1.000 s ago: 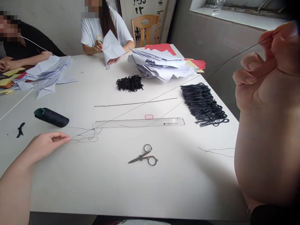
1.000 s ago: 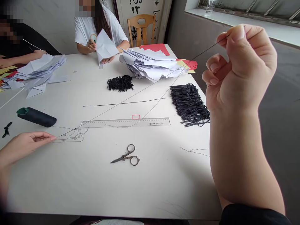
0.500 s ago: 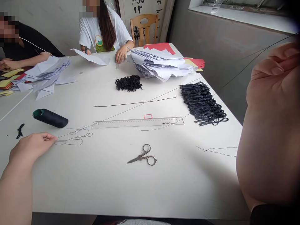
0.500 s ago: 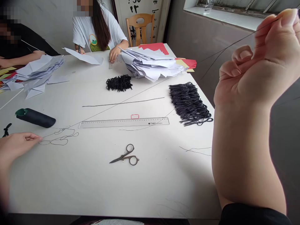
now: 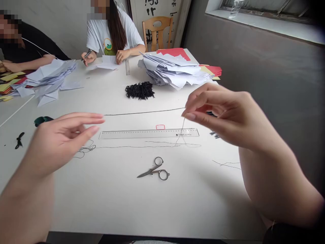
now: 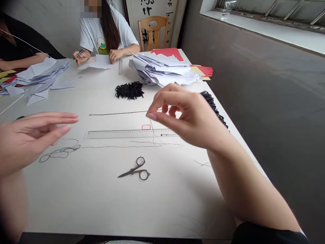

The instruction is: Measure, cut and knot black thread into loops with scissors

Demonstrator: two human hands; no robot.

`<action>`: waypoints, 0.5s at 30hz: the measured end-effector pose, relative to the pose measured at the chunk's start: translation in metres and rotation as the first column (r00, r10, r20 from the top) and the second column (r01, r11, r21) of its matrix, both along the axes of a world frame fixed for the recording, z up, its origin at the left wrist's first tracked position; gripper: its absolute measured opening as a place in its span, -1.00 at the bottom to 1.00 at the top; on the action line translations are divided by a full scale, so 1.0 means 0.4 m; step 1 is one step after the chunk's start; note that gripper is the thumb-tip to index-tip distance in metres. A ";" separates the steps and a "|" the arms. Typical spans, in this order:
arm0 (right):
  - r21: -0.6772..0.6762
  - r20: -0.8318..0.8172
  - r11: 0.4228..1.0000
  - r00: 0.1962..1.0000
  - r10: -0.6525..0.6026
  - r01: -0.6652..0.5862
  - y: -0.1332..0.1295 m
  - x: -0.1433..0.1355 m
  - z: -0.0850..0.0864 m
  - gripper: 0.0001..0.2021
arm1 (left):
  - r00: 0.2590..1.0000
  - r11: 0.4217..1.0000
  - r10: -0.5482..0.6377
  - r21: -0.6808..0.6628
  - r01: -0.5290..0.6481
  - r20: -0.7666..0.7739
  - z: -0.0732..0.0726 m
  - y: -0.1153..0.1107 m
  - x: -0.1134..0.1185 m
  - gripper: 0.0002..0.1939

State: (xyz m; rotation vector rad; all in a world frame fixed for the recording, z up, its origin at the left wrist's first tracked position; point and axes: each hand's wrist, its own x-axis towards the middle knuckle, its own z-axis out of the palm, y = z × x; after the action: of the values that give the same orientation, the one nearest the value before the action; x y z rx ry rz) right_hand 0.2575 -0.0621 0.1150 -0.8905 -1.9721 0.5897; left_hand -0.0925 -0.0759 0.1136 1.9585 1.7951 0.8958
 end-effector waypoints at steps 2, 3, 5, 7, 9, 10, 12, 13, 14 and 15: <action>-0.050 0.003 0.997 0.999 0.052 -0.052 -0.008 -0.015 -0.014 -0.95 | 0.951 0.976 -0.154 -0.111 0.189 0.269 0.020 0.019 0.130 -0.66; -0.072 -0.006 0.995 0.998 0.069 -0.069 -0.011 -0.021 -0.020 -0.95 | 0.882 0.916 -0.233 -0.211 0.340 0.409 0.020 0.033 0.180 -0.58; -0.092 -0.021 0.993 0.997 0.072 -0.074 -0.012 -0.030 -0.029 -0.93 | 0.727 0.755 -0.314 -0.304 0.581 0.611 0.004 0.060 0.251 -0.47; -0.095 -0.035 0.994 0.998 0.056 -0.059 -0.011 -0.036 -0.035 -0.93 | 0.614 0.634 -0.306 -0.326 0.701 0.727 -0.023 0.083 0.294 -0.47; -0.118 -0.050 0.992 0.998 0.035 -0.040 -0.007 -0.039 -0.039 -0.93 | 0.542 0.574 -0.255 -0.326 0.751 0.801 -0.050 0.098 0.320 -0.54; -0.141 -0.057 0.989 0.998 0.030 -0.038 -0.005 -0.039 -0.041 -0.92 | 0.519 0.565 -0.222 -0.325 0.758 0.825 -0.060 0.103 0.328 -0.57; -0.198 -0.087 0.979 0.996 0.034 -0.050 0.002 -0.039 -0.044 -0.89 | 0.496 0.570 -0.165 -0.327 0.753 0.853 -0.075 0.109 0.336 -0.64; -0.224 -0.115 0.973 0.993 0.038 -0.063 0.005 -0.039 -0.046 -0.87 | 0.493 0.578 -0.145 -0.331 0.746 0.858 -0.079 0.112 0.338 -0.66; -0.252 -0.149 0.965 0.988 0.041 -0.078 0.009 -0.039 -0.049 -0.84 | 0.497 0.586 -0.133 -0.336 0.737 0.858 -0.081 0.113 0.337 -0.68; -0.285 -0.186 0.953 0.981 0.047 -0.100 0.013 -0.039 -0.051 -0.82 | 0.506 0.596 -0.127 -0.342 0.726 0.853 -0.082 0.115 0.336 -0.70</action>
State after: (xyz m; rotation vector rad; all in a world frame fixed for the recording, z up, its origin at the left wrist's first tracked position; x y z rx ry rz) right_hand 0.2418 -0.0569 0.0945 -0.9099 -1.7889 0.9910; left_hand 0.0418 -0.0299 0.0809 1.1510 0.7834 0.5821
